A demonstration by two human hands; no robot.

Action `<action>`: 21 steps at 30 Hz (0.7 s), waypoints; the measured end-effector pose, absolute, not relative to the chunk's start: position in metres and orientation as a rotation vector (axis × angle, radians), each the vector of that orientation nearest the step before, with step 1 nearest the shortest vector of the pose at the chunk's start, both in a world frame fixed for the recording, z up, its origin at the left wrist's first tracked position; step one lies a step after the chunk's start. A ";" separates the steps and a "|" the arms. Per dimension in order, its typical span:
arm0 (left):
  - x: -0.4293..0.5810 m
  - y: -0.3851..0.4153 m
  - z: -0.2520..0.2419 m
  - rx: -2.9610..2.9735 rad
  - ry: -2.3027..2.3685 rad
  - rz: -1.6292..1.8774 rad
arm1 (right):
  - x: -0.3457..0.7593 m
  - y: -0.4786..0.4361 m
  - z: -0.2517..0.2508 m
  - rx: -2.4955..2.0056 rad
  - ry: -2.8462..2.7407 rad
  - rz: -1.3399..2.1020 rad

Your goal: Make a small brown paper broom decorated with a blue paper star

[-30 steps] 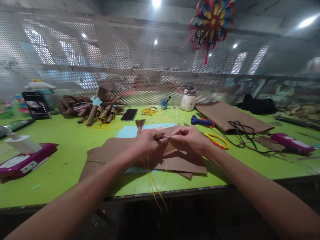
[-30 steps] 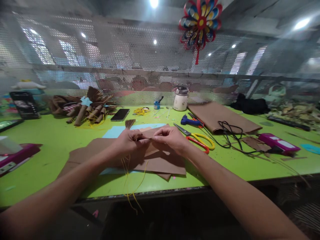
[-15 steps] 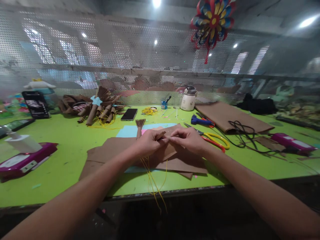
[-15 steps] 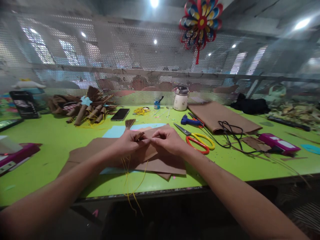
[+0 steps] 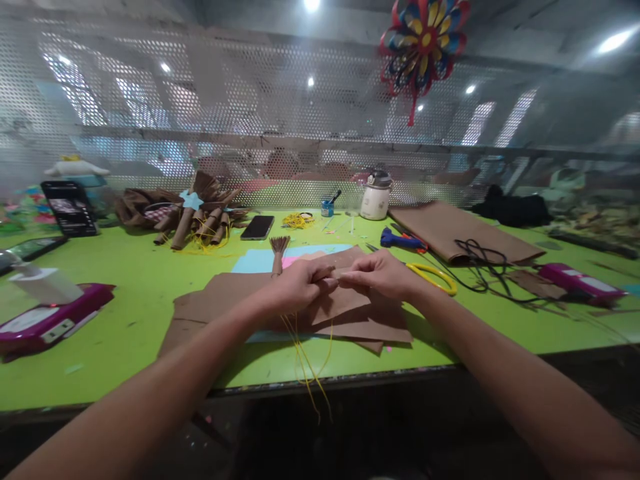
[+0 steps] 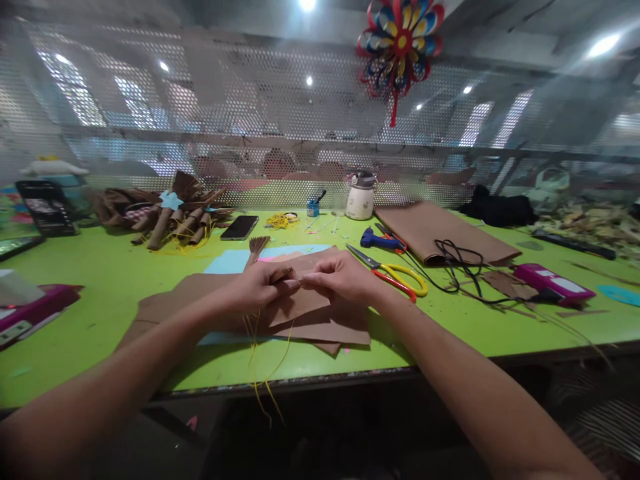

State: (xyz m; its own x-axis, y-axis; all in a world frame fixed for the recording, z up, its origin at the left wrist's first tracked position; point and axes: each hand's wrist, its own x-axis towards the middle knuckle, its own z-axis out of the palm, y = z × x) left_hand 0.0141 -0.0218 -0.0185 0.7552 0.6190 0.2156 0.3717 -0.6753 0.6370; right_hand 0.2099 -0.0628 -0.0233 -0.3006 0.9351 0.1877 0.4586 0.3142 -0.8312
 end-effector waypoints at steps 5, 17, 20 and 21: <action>0.013 -0.017 -0.023 2.315 0.760 0.494 | 0.219 -0.059 -0.025 -1.269 -1.975 0.916; 0.005 -0.005 -0.014 2.473 0.872 0.443 | 0.233 -0.063 -0.014 -1.248 -1.978 0.996; 0.005 -0.005 -0.014 2.459 0.833 0.431 | 0.235 -0.062 -0.015 -1.259 -2.014 1.085; 0.005 -0.006 -0.015 2.465 0.823 0.435 | 0.235 -0.062 -0.015 -1.269 -2.047 1.068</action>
State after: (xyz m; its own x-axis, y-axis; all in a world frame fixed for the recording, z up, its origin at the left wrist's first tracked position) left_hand 0.0046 -0.0056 -0.0150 0.7659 0.6279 0.1382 0.4678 -0.6917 0.5502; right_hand 0.2352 -0.0617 -0.0151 -0.4395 0.8982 0.0116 0.5046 0.2576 -0.8240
